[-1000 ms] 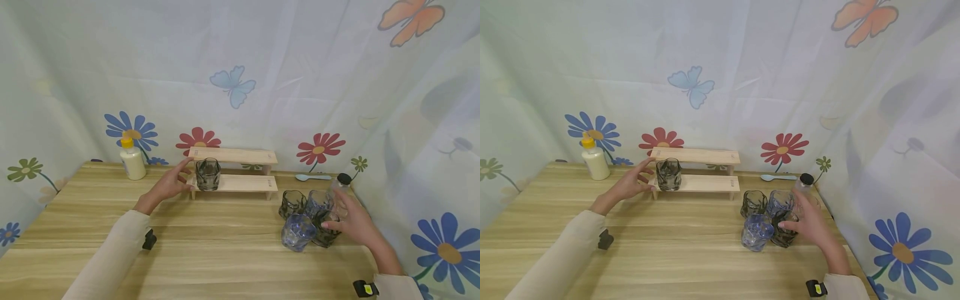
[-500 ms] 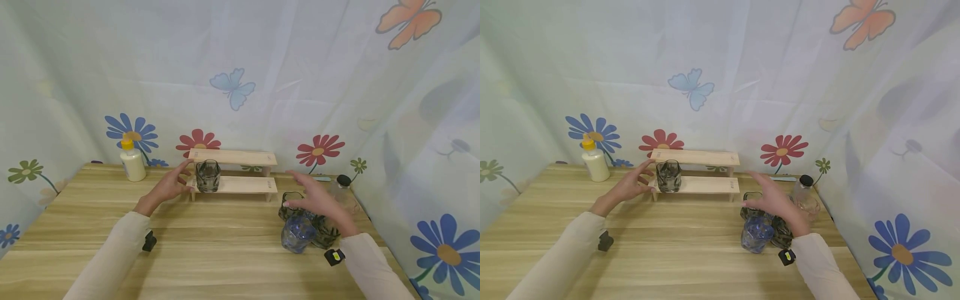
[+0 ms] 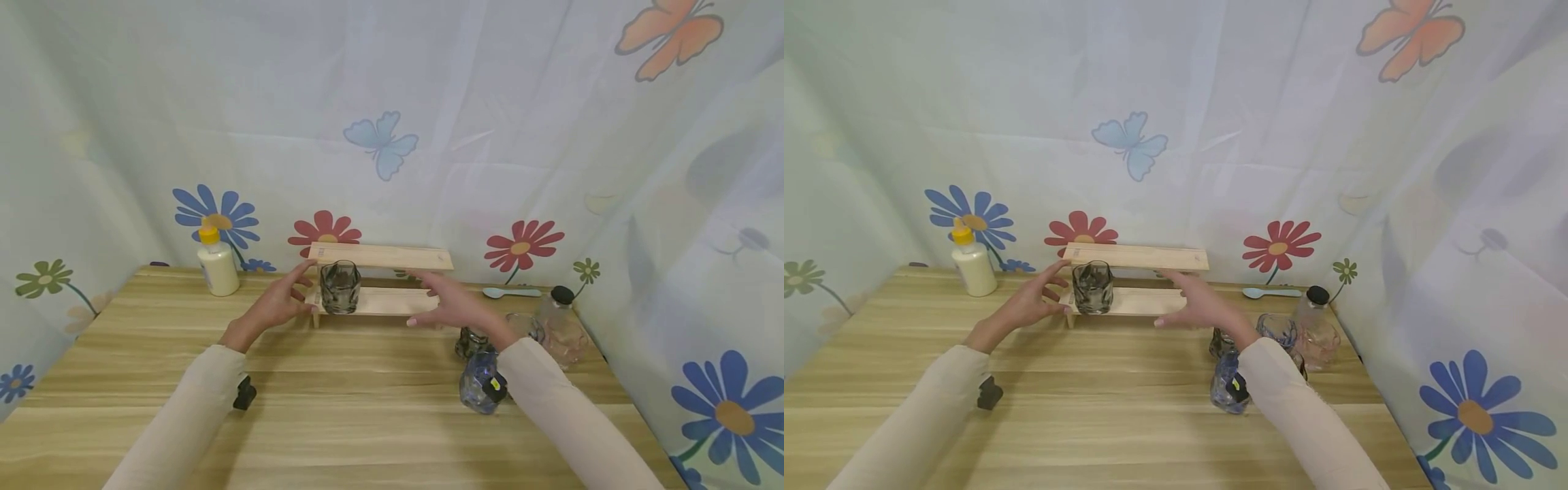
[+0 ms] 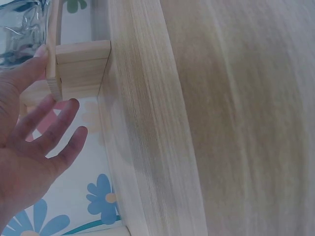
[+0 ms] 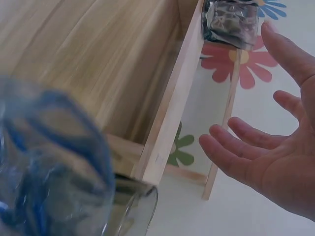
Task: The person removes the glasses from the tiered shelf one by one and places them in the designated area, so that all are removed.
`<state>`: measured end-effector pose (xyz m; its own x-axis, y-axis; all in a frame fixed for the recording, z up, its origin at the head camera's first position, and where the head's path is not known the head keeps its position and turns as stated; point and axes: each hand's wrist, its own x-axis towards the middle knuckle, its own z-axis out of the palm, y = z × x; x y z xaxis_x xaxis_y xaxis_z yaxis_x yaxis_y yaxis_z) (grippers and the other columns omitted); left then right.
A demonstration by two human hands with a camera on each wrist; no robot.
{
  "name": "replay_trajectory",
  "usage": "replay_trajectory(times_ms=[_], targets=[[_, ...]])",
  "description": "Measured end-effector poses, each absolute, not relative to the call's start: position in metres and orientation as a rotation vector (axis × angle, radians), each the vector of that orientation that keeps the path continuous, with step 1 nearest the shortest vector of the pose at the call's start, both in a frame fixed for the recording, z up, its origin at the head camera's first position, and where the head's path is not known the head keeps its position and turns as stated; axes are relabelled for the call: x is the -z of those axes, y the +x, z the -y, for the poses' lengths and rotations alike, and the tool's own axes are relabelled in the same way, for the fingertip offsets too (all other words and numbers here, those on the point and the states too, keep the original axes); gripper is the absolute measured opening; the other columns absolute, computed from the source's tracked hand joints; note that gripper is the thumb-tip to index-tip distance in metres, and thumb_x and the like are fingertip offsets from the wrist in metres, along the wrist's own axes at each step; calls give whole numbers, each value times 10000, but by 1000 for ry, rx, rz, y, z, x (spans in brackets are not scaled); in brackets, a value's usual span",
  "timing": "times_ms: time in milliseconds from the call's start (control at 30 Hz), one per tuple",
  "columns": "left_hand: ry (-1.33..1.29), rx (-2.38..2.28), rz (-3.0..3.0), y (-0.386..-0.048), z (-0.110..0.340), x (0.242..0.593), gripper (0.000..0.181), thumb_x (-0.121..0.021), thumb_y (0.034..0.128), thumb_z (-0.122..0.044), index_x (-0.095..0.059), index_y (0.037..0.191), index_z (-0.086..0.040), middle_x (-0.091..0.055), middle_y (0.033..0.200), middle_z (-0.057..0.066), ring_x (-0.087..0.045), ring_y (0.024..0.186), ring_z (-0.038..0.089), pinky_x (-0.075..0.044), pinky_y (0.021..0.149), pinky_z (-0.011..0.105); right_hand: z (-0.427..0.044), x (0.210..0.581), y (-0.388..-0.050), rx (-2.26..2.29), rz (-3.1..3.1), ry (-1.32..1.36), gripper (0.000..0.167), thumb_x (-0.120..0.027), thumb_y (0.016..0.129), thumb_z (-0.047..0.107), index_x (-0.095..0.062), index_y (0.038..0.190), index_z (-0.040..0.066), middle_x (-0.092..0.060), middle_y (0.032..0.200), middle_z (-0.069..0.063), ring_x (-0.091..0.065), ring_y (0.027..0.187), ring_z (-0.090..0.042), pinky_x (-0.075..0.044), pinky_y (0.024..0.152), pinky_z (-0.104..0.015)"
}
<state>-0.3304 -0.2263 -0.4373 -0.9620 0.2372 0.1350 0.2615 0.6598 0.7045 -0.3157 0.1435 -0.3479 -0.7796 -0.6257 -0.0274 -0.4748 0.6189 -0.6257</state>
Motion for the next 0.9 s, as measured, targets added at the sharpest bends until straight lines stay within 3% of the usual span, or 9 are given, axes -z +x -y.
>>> replay_trajectory(times_ms=[267,567,900], targets=[[-419,1199,2839,-330,227,437,969,-793,853,-122,-190,1600,-250,-567,1358,265,-680,1024,392,-566,849,527,-107,356,-332,786,-2593,-960,938,-817,833,365,-271,1584,231,-397,1580,-131,-449,1408,-362,-430,1100,-518],[-449,1193,2829,-330,226,437,953,-788,863,-131,-192,1599,-227,-564,1354,281,-681,1018,403,-560,860,544,-71,366,-341,831,-2599,-1047,930,-817,838,335,-279,1583,190,-348,1617,-63,-449,1416,-324,-414,1131,-452],[-431,1198,2829,-327,225,434,948,-783,860,-108,-198,1598,-216,-563,1346,285,-674,1026,420,-560,858,542,-38,378,-346,1016,-2556,-1079,900,-814,846,285,-294,1571,168,-397,1581,-113,-480,1389,-320,-432,1114,-461]])
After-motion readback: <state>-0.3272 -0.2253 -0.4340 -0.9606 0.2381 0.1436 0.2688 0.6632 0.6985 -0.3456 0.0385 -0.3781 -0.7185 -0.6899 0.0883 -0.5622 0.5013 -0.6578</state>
